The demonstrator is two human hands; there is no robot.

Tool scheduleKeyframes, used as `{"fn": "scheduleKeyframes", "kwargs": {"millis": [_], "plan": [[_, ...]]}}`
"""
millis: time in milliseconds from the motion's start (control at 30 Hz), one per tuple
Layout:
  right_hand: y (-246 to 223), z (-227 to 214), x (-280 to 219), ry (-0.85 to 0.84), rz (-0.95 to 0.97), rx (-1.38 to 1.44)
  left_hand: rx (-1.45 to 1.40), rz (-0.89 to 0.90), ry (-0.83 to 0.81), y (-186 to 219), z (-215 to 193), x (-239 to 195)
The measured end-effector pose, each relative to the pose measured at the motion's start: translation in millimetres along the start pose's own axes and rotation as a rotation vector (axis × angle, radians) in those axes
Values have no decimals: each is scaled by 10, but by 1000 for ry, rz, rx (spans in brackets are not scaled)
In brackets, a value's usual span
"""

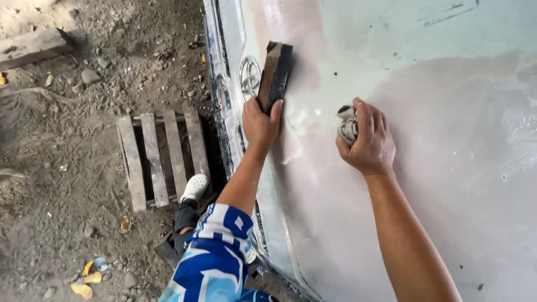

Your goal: The person uses a sanding block to sand the hood of a white car, focusing on areas with pink filler. They repeatedly wipe the surface with a cloth and dip the sanding block into a bucket of water to keep it wet during the process.

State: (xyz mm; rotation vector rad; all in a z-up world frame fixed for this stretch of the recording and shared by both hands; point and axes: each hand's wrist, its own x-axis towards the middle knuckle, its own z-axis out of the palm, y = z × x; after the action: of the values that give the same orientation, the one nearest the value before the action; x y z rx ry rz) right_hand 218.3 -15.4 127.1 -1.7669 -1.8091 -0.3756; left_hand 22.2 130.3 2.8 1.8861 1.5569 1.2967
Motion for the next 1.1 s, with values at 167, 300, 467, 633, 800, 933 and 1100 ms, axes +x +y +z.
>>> {"fn": "scheduleKeyframes", "kwargs": {"millis": [167,300,467,633,800,933,1100], "plan": [[-62,-16,44,0,-17,-22,-17,117,-204,44,-326,-1048],[-14,16,34,-25,7,-43,-136,199,-161,127,-417,-954],[-21,-3,16,-23,-28,-38,-6,102,40,-25,13,169],[-77,-42,42,-16,-19,-49,-74,59,-147,289,-481,-821],[-61,-48,82,-40,-30,-71,-81,107,-185,287,-305,-607],[-57,-42,28,-29,-57,-68,-26,7,3,278,-30,147],[-77,-38,79,-18,-47,-50,-27,30,-113,275,-222,-551]]}}
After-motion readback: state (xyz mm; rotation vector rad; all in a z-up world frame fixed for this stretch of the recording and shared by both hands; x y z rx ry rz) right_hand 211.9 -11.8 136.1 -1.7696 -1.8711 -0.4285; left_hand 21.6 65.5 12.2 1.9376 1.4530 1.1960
